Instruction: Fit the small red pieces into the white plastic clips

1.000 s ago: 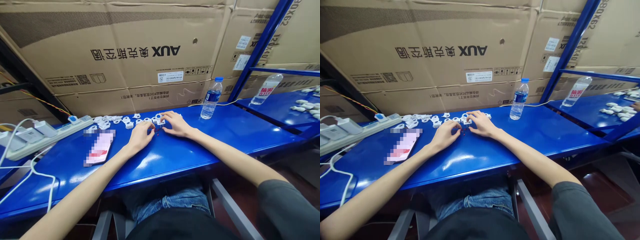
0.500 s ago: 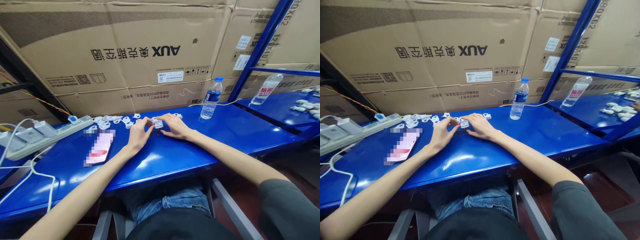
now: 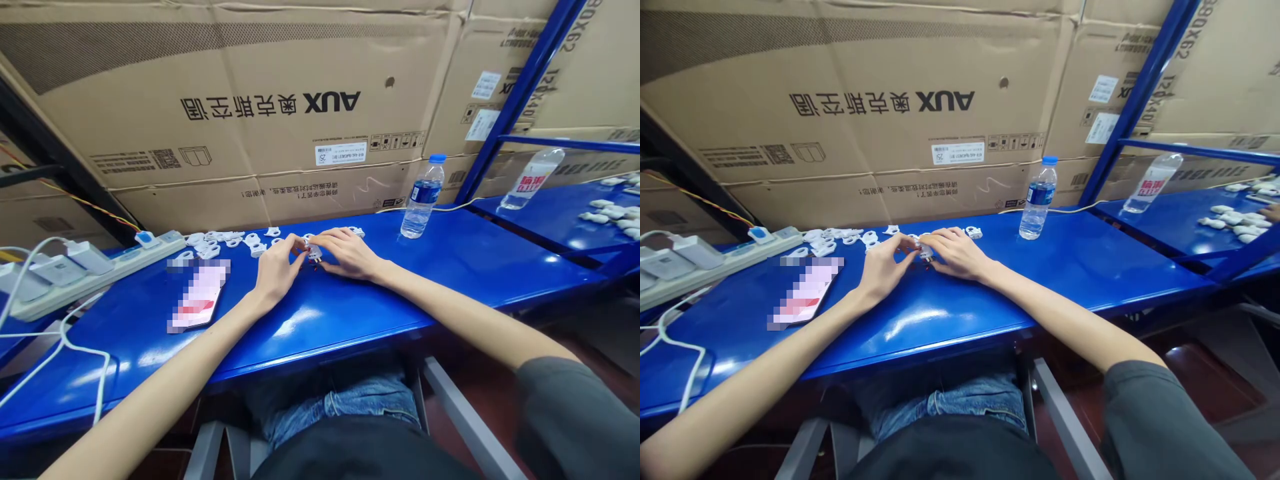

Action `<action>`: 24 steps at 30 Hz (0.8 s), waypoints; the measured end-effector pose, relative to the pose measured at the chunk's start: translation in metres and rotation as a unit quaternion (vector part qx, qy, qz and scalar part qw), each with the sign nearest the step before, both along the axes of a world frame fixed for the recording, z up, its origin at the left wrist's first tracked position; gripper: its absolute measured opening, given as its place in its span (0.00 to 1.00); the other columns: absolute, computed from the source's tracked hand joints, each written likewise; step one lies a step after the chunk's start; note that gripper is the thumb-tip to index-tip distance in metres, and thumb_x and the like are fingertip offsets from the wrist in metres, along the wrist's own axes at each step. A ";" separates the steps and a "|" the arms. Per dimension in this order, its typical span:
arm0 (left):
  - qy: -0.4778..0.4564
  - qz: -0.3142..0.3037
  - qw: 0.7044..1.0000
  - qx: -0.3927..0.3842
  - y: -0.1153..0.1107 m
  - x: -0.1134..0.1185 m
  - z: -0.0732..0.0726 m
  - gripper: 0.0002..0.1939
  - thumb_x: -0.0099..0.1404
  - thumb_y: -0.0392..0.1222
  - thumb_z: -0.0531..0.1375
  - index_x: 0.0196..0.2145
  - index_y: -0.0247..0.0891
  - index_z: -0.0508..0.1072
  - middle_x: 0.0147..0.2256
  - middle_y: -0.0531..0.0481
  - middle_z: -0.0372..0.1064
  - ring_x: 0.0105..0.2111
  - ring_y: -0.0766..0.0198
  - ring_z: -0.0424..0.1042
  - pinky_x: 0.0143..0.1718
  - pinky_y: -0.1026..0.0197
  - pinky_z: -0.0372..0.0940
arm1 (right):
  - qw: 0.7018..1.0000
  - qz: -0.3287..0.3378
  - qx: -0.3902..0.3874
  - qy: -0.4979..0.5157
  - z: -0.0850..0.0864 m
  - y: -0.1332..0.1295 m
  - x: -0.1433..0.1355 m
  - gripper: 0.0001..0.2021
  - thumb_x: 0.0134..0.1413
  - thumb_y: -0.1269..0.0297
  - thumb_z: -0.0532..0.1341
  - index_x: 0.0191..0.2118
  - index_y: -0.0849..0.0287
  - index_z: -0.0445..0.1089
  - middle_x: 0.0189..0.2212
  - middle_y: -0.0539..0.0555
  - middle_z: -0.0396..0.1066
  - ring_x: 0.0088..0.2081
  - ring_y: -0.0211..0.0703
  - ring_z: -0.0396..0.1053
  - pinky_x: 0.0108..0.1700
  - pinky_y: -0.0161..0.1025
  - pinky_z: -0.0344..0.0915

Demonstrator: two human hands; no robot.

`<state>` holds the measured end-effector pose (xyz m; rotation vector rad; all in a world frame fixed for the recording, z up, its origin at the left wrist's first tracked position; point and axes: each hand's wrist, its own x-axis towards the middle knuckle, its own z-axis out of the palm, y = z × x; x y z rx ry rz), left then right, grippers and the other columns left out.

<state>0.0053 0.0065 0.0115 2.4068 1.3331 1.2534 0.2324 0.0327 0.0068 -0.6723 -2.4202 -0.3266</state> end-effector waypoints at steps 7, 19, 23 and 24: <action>-0.096 0.004 0.995 -0.022 0.000 0.002 0.004 0.08 0.65 0.45 0.65 0.39 0.42 0.72 0.37 0.51 0.79 0.36 0.58 0.78 0.43 0.53 0.73 | 1.000 0.011 0.009 0.001 0.001 -0.001 0.000 0.19 0.69 0.62 0.59 0.61 0.58 0.70 0.59 0.60 0.75 0.61 0.54 0.72 0.62 0.54 0.65; -0.123 0.010 0.991 -0.057 0.001 0.005 0.005 0.09 0.65 0.47 0.65 0.38 0.41 0.72 0.35 0.51 0.78 0.35 0.61 0.78 0.39 0.58 0.73 | 0.999 -0.019 0.002 0.050 -0.001 0.000 0.003 0.25 0.65 0.54 0.65 0.63 0.59 0.69 0.57 0.64 0.76 0.59 0.58 0.72 0.59 0.55 0.66; -0.143 0.007 0.987 -0.079 0.000 0.006 0.005 0.06 0.65 0.44 0.63 0.37 0.40 0.75 0.37 0.49 0.80 0.38 0.59 0.79 0.41 0.56 0.74 | 0.998 -0.035 -0.005 0.056 -0.001 -0.001 0.003 0.26 0.65 0.53 0.65 0.63 0.60 0.68 0.58 0.64 0.75 0.59 0.59 0.72 0.59 0.55 0.65; -0.146 0.007 0.986 -0.082 0.001 0.006 0.005 0.06 0.64 0.44 0.63 0.37 0.40 0.75 0.38 0.48 0.80 0.39 0.58 0.79 0.41 0.56 0.74 | 0.998 -0.035 -0.006 0.057 -0.001 -0.001 0.003 0.26 0.65 0.53 0.65 0.63 0.60 0.68 0.58 0.64 0.75 0.58 0.59 0.72 0.59 0.55 0.65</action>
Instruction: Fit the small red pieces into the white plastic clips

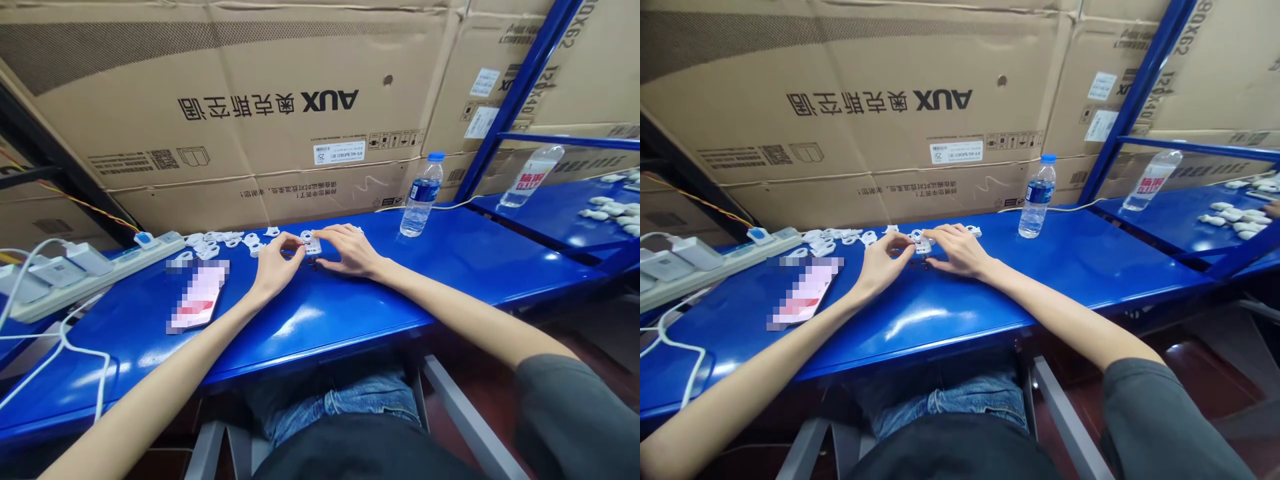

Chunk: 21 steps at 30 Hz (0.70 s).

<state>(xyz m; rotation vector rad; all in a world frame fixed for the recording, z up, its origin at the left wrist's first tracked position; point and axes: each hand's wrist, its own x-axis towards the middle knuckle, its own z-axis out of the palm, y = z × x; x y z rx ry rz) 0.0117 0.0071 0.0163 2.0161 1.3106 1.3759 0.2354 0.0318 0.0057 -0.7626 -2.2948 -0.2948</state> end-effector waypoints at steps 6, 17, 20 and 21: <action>-0.004 -0.005 1.000 -0.007 0.002 -0.002 -0.001 0.07 0.63 0.44 0.63 0.37 0.40 0.76 0.37 0.48 0.81 0.39 0.57 0.80 0.41 0.55 0.75 | 1.000 0.006 -0.011 0.008 0.000 0.000 0.000 0.25 0.65 0.52 0.65 0.63 0.58 0.68 0.58 0.62 0.76 0.58 0.59 0.72 0.58 0.55 0.66; 0.018 0.018 0.999 0.024 0.001 -0.002 -0.001 0.07 0.66 0.46 0.63 0.37 0.40 0.74 0.37 0.49 0.80 0.39 0.58 0.79 0.40 0.57 0.74 | 0.999 0.012 -0.038 0.004 0.004 -0.001 0.001 0.25 0.65 0.55 0.64 0.64 0.58 0.67 0.59 0.62 0.74 0.58 0.59 0.71 0.56 0.55 0.68; 0.016 0.023 0.999 0.029 0.001 -0.002 -0.001 0.08 0.66 0.46 0.63 0.38 0.40 0.74 0.36 0.49 0.80 0.38 0.59 0.79 0.40 0.58 0.74 | 0.999 0.024 -0.040 0.004 0.004 -0.002 0.001 0.25 0.65 0.55 0.64 0.64 0.58 0.66 0.59 0.63 0.74 0.58 0.59 0.71 0.57 0.56 0.68; 0.016 0.025 0.999 0.030 0.000 -0.002 0.000 0.08 0.66 0.46 0.63 0.38 0.40 0.74 0.36 0.49 0.79 0.38 0.59 0.79 0.40 0.58 0.74 | 0.999 0.026 -0.041 0.005 0.003 -0.002 0.001 0.25 0.65 0.55 0.64 0.64 0.58 0.66 0.58 0.63 0.74 0.58 0.59 0.71 0.57 0.56 0.68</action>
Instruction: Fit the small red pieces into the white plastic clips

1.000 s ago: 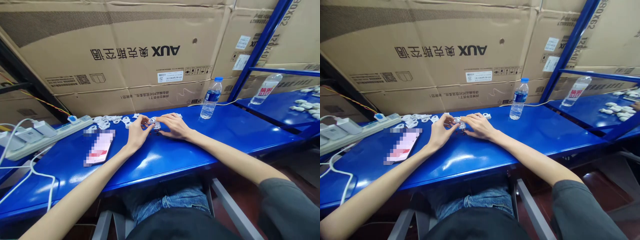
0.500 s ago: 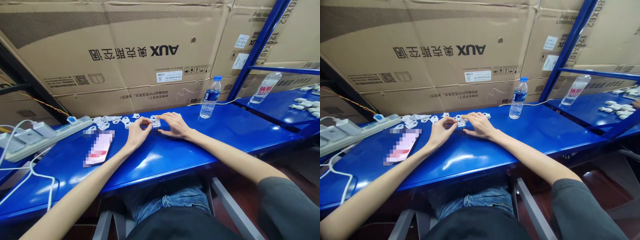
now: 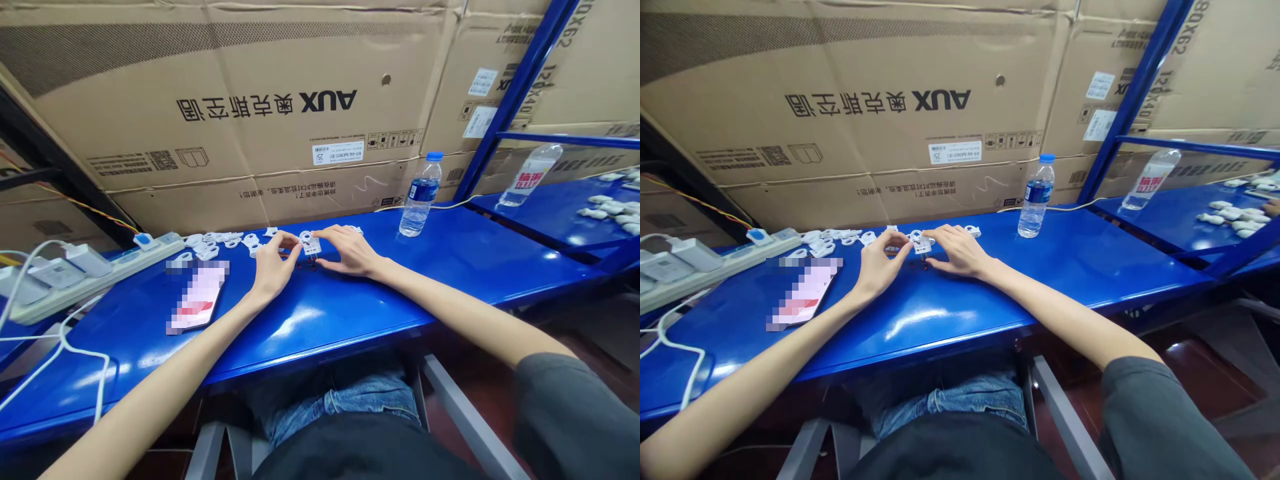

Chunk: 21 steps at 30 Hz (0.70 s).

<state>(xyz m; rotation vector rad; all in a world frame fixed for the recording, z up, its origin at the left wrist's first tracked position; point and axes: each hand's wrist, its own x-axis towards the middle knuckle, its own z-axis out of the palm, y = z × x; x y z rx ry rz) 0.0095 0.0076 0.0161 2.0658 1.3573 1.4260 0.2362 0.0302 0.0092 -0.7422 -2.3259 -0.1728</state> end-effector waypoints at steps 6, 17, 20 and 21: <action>-0.001 0.007 1.000 -0.001 -0.001 0.002 0.001 0.07 0.67 0.46 0.62 0.38 0.40 0.74 0.37 0.49 0.79 0.39 0.59 0.79 0.39 0.59 0.73 | 1.000 0.007 0.001 0.003 0.000 0.001 0.000 0.22 0.66 0.56 0.63 0.62 0.56 0.68 0.59 0.61 0.74 0.59 0.59 0.71 0.58 0.56 0.68; 0.121 -0.013 0.993 0.010 0.005 -0.004 -0.007 0.05 0.67 0.40 0.58 0.41 0.42 0.72 0.40 0.47 0.77 0.42 0.55 0.76 0.43 0.53 0.71 | 0.999 -0.043 -0.008 0.028 -0.005 0.015 0.006 0.22 0.65 0.54 0.64 0.60 0.57 0.69 0.57 0.62 0.75 0.58 0.58 0.70 0.58 0.54 0.67; 0.220 -0.048 0.974 0.034 0.006 -0.006 -0.011 0.05 0.67 0.39 0.58 0.40 0.41 0.72 0.42 0.45 0.76 0.45 0.50 0.74 0.49 0.47 0.69 | 0.996 -0.085 -0.031 0.021 -0.008 0.029 0.012 0.22 0.64 0.53 0.65 0.58 0.59 0.69 0.56 0.63 0.75 0.57 0.59 0.71 0.58 0.55 0.66; 0.242 -0.060 0.968 0.035 0.006 -0.006 -0.012 0.05 0.67 0.39 0.58 0.40 0.41 0.72 0.42 0.44 0.76 0.46 0.49 0.73 0.50 0.46 0.68 | 0.994 -0.099 -0.039 0.018 -0.009 0.034 0.015 0.22 0.63 0.53 0.65 0.57 0.60 0.70 0.56 0.63 0.75 0.57 0.60 0.71 0.58 0.55 0.66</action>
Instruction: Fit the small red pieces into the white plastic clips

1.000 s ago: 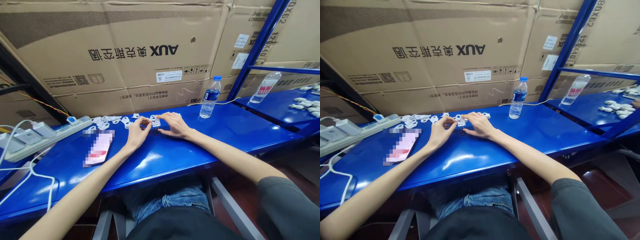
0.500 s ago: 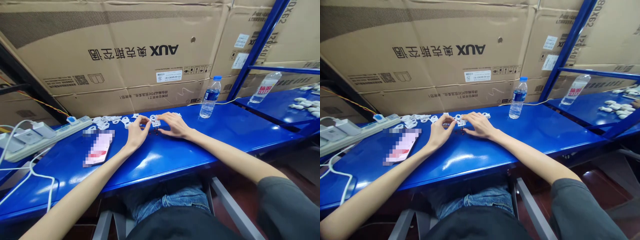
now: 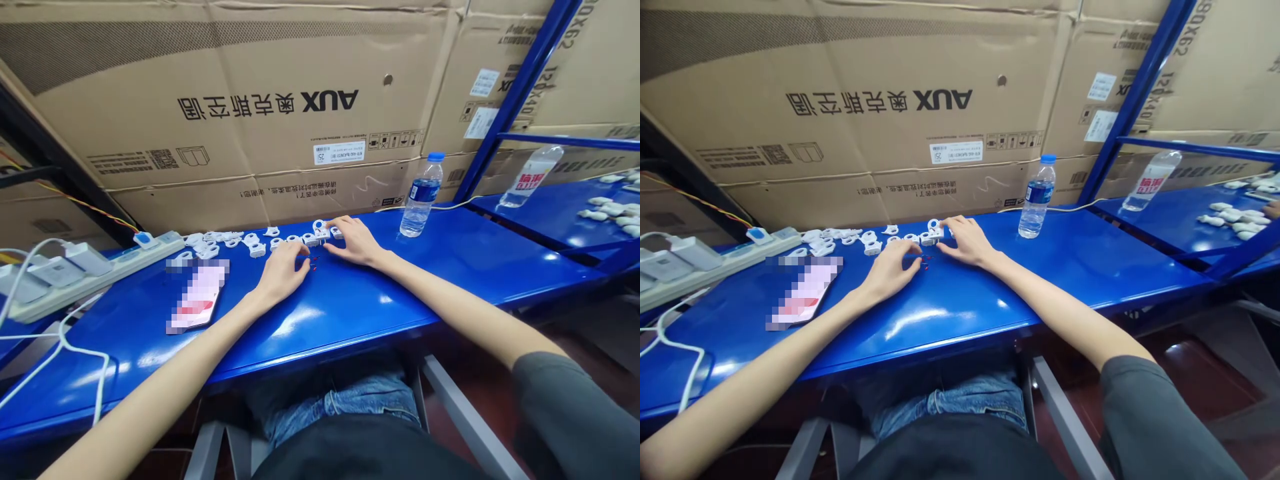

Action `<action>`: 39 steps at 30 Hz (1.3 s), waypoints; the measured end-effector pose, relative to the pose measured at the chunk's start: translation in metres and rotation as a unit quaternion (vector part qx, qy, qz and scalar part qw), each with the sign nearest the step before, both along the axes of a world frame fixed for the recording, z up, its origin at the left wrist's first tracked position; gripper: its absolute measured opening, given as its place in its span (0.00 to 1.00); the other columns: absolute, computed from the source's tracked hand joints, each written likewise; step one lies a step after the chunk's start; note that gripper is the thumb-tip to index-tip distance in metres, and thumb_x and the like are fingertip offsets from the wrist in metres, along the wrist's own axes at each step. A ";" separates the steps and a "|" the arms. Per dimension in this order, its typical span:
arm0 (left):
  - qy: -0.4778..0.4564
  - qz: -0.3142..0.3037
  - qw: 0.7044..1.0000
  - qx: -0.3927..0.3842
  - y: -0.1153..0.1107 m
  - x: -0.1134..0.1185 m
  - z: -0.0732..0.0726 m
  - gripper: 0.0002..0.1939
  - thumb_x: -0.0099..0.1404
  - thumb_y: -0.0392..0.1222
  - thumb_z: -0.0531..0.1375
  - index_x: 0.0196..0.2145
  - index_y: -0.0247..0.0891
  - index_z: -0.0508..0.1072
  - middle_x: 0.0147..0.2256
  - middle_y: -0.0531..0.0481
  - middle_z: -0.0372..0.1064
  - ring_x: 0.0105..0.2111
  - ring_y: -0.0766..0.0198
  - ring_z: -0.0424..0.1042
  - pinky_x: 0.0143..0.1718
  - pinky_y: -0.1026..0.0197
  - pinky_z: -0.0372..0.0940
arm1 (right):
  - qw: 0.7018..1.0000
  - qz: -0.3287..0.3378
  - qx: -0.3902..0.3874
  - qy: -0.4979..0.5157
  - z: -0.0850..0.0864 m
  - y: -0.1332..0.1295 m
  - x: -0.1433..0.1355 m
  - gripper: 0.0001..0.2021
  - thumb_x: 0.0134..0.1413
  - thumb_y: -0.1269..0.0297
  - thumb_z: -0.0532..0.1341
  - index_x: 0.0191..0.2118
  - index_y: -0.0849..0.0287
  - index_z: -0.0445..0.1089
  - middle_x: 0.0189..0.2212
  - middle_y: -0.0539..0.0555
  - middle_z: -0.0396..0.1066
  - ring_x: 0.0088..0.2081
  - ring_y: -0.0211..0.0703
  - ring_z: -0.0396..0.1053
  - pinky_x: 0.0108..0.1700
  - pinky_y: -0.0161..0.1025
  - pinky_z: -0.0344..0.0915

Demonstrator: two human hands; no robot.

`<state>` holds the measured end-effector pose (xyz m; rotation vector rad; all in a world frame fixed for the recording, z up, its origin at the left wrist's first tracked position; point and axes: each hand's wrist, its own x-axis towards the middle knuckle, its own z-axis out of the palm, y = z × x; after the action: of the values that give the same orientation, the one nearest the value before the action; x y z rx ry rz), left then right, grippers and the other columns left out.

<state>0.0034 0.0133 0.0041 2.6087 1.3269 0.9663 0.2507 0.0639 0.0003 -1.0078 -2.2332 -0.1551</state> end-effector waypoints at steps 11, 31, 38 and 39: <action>0.087 -0.038 0.995 -0.024 0.002 -0.002 -0.004 0.08 0.70 0.42 0.57 0.43 0.41 0.74 0.45 0.43 0.75 0.49 0.49 0.71 0.54 0.44 0.65 | 0.993 -0.042 -0.103 -0.036 -0.006 0.023 0.011 0.19 0.66 0.53 0.63 0.57 0.56 0.69 0.58 0.61 0.74 0.60 0.58 0.70 0.60 0.53 0.65; 0.088 -0.063 0.994 -0.017 0.001 -0.001 -0.005 0.17 0.74 0.42 0.54 0.55 0.39 0.75 0.56 0.41 0.75 0.59 0.49 0.70 0.63 0.42 0.65 | 0.992 -0.037 -0.106 -0.064 -0.014 0.024 0.013 0.20 0.68 0.54 0.61 0.59 0.59 0.71 0.58 0.62 0.76 0.59 0.58 0.73 0.62 0.54 0.67; 0.095 -0.064 0.993 -0.026 0.002 -0.002 -0.006 0.16 0.74 0.43 0.55 0.53 0.39 0.77 0.53 0.42 0.78 0.55 0.49 0.73 0.61 0.42 0.66 | 0.991 -0.035 -0.116 -0.058 -0.014 0.018 0.014 0.21 0.68 0.52 0.61 0.59 0.58 0.71 0.59 0.62 0.75 0.60 0.59 0.72 0.63 0.55 0.67; 0.095 -0.064 0.993 -0.027 0.001 -0.002 -0.006 0.16 0.74 0.42 0.55 0.53 0.39 0.77 0.53 0.42 0.78 0.55 0.49 0.73 0.60 0.43 0.66 | 0.991 -0.034 -0.118 -0.058 -0.014 0.017 0.014 0.21 0.68 0.52 0.61 0.59 0.58 0.71 0.59 0.62 0.74 0.60 0.59 0.72 0.63 0.55 0.67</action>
<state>0.0011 0.0146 -0.0016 2.7621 1.1840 0.6709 0.2646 0.0813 -0.0134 -1.2308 -2.3643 0.0220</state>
